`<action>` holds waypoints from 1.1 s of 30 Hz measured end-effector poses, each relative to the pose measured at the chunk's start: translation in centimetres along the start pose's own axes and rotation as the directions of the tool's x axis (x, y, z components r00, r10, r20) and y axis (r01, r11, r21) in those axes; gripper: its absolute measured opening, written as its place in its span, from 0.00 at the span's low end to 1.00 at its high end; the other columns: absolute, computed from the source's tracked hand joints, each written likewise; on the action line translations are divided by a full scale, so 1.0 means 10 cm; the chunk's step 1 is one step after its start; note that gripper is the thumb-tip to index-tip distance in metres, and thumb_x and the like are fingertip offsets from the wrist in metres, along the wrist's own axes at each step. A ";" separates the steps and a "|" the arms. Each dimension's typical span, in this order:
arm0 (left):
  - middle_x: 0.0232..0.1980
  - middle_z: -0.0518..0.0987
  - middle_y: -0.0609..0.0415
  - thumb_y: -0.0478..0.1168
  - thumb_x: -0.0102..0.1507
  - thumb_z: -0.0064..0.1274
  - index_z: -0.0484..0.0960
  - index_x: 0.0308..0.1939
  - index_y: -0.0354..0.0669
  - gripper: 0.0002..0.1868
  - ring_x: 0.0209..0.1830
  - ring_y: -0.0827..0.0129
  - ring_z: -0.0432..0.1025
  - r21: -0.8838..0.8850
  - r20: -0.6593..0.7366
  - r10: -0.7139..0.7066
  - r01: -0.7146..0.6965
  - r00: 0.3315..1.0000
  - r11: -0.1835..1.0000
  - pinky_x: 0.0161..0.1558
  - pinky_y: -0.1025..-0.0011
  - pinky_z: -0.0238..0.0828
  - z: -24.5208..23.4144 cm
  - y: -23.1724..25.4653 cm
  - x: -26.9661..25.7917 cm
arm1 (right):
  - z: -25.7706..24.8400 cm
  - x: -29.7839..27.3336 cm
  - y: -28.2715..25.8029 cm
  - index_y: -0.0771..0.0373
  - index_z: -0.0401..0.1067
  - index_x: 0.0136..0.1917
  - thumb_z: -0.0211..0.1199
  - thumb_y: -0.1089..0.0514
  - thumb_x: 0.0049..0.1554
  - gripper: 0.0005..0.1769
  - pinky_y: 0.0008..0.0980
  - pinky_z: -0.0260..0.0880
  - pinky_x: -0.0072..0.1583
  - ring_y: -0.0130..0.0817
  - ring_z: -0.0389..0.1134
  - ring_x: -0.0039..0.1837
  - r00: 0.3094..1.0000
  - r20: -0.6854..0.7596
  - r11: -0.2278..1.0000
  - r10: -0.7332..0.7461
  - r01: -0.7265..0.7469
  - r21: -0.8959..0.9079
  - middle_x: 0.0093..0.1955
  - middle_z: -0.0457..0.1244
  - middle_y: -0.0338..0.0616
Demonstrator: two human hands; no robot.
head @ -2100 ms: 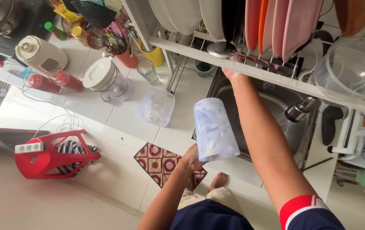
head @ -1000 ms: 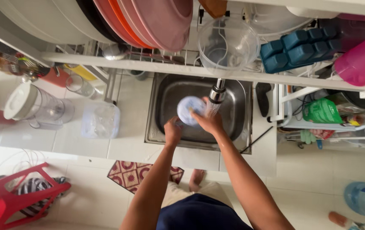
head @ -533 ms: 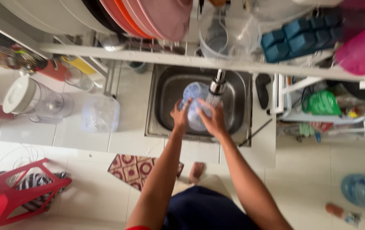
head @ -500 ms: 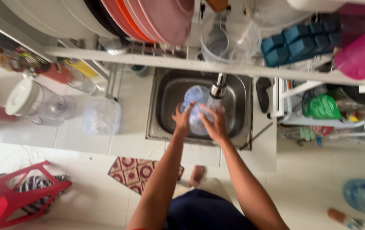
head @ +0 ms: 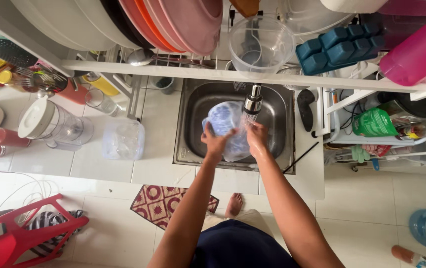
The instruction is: The person pours a pink blended drink from a plastic pitcher into two glasses on the kitchen counter, then uses a spoon to scrape remaining drink from the pitcher into the glasses. They carry the pitcher and blender jar to the sink, rinse and scrub them under running water, and set the filled glasses on the counter.
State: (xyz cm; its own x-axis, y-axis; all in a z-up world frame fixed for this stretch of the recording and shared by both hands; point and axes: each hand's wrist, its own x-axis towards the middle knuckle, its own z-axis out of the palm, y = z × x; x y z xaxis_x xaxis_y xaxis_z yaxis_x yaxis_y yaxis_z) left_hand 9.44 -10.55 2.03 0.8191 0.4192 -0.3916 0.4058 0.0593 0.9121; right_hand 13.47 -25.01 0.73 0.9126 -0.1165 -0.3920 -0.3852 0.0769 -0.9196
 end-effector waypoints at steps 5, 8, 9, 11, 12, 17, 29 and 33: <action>0.70 0.47 0.36 0.35 0.46 0.79 0.39 0.77 0.39 0.70 0.73 0.42 0.50 0.240 0.009 0.479 -0.467 0.878 0.851 0.73 0.55 0.53 0.30 0.00 -0.24 | -0.30 -0.11 0.03 0.60 0.41 0.84 0.75 0.50 0.54 0.58 0.43 0.57 0.73 0.43 0.53 0.78 0.981 0.166 0.986 -0.100 0.121 -0.118 0.80 0.48 0.57; 0.68 0.49 0.34 0.34 0.46 0.66 0.38 0.80 0.41 0.66 0.68 0.44 0.59 0.169 0.070 0.537 -0.540 0.841 0.824 0.72 0.58 0.59 0.50 0.04 -0.30 | -0.50 -0.15 -0.18 0.57 0.26 0.85 0.79 0.53 0.45 0.75 0.49 0.57 0.75 0.49 0.50 0.80 0.989 0.107 0.988 -0.105 0.115 -0.099 0.82 0.41 0.60; 0.67 0.52 0.34 0.36 0.49 0.63 0.39 0.81 0.41 0.62 0.65 0.44 0.61 0.113 0.054 0.505 -0.507 0.862 0.854 0.70 0.58 0.59 0.55 0.05 -0.27 | -0.55 -0.15 -0.26 0.56 0.23 0.86 0.80 0.54 0.42 0.79 0.50 0.58 0.75 0.50 0.51 0.80 0.991 0.097 0.992 -0.096 0.103 -0.071 0.82 0.41 0.61; 0.65 0.56 0.35 0.40 0.56 0.55 0.42 0.82 0.41 0.54 0.61 0.45 0.65 0.002 0.033 0.429 -0.429 0.903 0.903 0.67 0.57 0.60 0.64 0.03 -0.21 | -0.64 -0.16 -0.36 0.57 0.23 0.84 0.82 0.56 0.36 0.82 0.48 0.62 0.73 0.48 0.54 0.78 0.993 0.081 0.992 -0.089 0.096 -0.078 0.79 0.46 0.57; 0.65 0.58 0.34 0.42 0.61 0.52 0.51 0.79 0.41 0.45 0.61 0.45 0.65 0.053 0.010 0.391 -0.391 0.920 0.919 0.67 0.56 0.61 0.67 -0.01 -0.19 | -0.68 -0.19 -0.37 0.58 0.24 0.83 0.82 0.57 0.33 0.83 0.47 0.64 0.73 0.46 0.56 0.77 0.994 0.070 0.993 -0.082 0.088 -0.082 0.78 0.49 0.55; 0.60 0.59 0.30 0.49 0.64 0.55 0.72 0.63 0.35 0.28 0.55 0.43 0.64 0.246 -0.187 0.201 -0.153 0.961 0.957 0.63 0.55 0.62 0.79 -0.16 0.08 | -0.68 -0.31 -0.22 0.61 0.40 0.76 0.86 0.63 0.33 0.70 0.44 0.59 0.75 0.44 0.57 0.76 0.925 0.131 0.926 -0.356 0.368 -0.084 0.74 0.54 0.52; 0.34 0.80 0.32 0.41 0.59 0.54 0.64 0.52 0.36 0.22 0.37 0.34 0.76 0.293 0.353 0.444 -0.548 0.824 0.783 0.38 0.48 0.75 0.15 -0.15 -0.01 | -0.86 -0.33 0.18 0.59 0.50 0.82 0.58 0.70 0.52 0.47 0.34 0.58 0.74 0.36 0.58 0.77 0.948 0.217 0.972 -0.234 0.224 0.072 0.76 0.58 0.43; 0.37 0.81 0.30 0.37 0.61 0.51 0.70 0.62 0.42 0.24 0.41 0.32 0.75 0.574 0.340 0.338 -0.479 0.877 0.665 0.46 0.44 0.71 0.11 0.07 -0.06 | -0.94 -0.18 0.40 0.63 0.66 0.75 0.57 0.64 0.62 0.28 0.32 0.68 0.61 0.30 0.68 0.61 0.998 0.059 0.999 0.034 -0.034 0.002 0.62 0.68 0.39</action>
State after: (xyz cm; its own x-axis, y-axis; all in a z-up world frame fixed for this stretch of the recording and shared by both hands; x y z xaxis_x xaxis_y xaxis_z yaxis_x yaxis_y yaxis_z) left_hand 9.71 -11.72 2.76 0.9939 0.0796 -0.0767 0.1104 -0.6809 0.7240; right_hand 9.05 -33.83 -2.47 0.9053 -0.0553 -0.4212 -0.4162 0.0827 -0.9055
